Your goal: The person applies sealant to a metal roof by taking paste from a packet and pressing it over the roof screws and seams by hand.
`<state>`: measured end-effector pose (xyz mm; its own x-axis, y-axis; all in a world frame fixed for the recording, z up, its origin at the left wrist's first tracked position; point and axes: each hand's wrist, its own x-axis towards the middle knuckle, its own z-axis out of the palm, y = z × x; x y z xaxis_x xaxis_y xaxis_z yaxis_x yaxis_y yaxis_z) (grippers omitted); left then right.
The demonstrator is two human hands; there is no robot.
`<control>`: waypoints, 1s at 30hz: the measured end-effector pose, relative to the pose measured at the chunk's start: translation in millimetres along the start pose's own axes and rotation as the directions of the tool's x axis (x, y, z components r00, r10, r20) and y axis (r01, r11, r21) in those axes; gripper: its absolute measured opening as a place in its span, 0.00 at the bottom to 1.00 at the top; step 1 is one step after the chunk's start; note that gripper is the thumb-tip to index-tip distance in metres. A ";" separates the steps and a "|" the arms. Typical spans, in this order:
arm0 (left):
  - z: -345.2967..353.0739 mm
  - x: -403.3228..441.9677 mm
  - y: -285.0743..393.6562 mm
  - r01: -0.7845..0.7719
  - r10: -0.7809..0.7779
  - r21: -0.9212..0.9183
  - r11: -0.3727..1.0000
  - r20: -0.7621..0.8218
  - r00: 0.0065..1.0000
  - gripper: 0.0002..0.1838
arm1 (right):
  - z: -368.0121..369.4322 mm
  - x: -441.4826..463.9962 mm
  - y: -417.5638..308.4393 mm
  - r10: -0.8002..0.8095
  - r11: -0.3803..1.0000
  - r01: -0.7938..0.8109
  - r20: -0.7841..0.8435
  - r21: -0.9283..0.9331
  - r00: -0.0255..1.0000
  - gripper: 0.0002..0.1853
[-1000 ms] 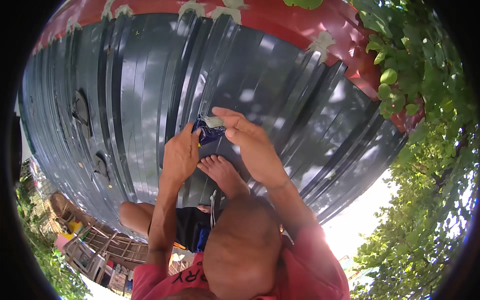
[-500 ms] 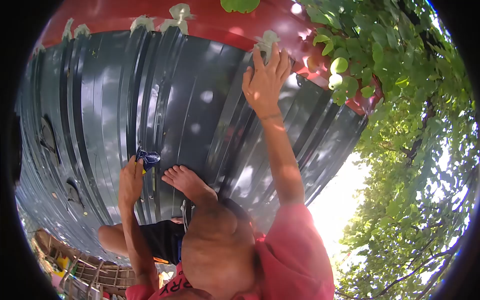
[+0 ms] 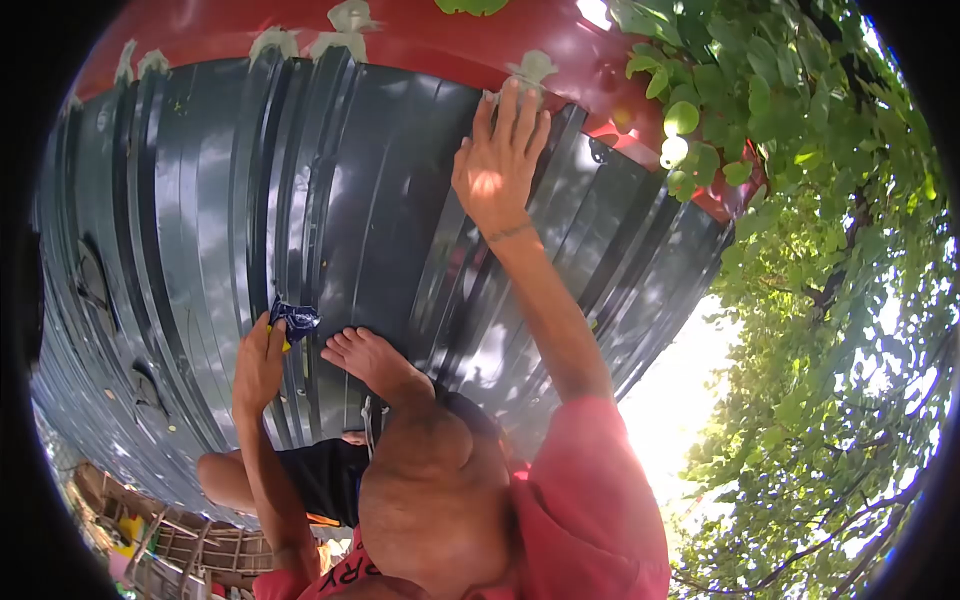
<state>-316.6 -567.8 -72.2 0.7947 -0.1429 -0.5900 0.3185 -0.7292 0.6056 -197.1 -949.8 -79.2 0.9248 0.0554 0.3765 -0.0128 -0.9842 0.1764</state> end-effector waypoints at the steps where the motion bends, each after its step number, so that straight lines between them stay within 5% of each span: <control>1: 1.1 -0.7 1.1 -0.018 0.017 -0.014 1.000 -0.018 1.000 0.24 | -3.4 0.0 1.1 -0.008 1.000 0.008 -0.015 0.014 1.000 0.32; 3: 2.7 -2.3 2.1 -0.053 0.051 -0.040 0.998 -0.055 0.997 0.17 | -3.8 2.8 8.1 0.028 1.000 -0.029 -0.005 -0.005 1.000 0.32; 10: -2.8 -3.2 9.3 -0.044 0.044 -0.036 0.998 -0.008 0.999 0.17 | 8.5 1.7 10.7 0.039 0.999 -0.038 0.035 -0.003 0.999 0.33; 27: -7.0 -12.8 7.6 -0.071 0.070 -0.033 0.997 -0.029 0.997 0.21 | -27.7 30.0 87.9 -0.280 0.948 0.288 0.070 -0.135 0.957 0.33; 30: 0.8 -12.2 -6.0 -0.194 0.197 0.030 0.980 -0.130 0.972 0.21 | -29.9 29.1 88.5 -0.311 0.941 0.317 0.065 -0.122 0.948 0.33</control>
<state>-328.7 -562.2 -69.0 0.9020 -0.1953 -0.3850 0.1425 -0.7070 0.6927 -182.8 -1030.3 -25.5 0.9054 0.3479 0.2433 0.2345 -0.8876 0.3965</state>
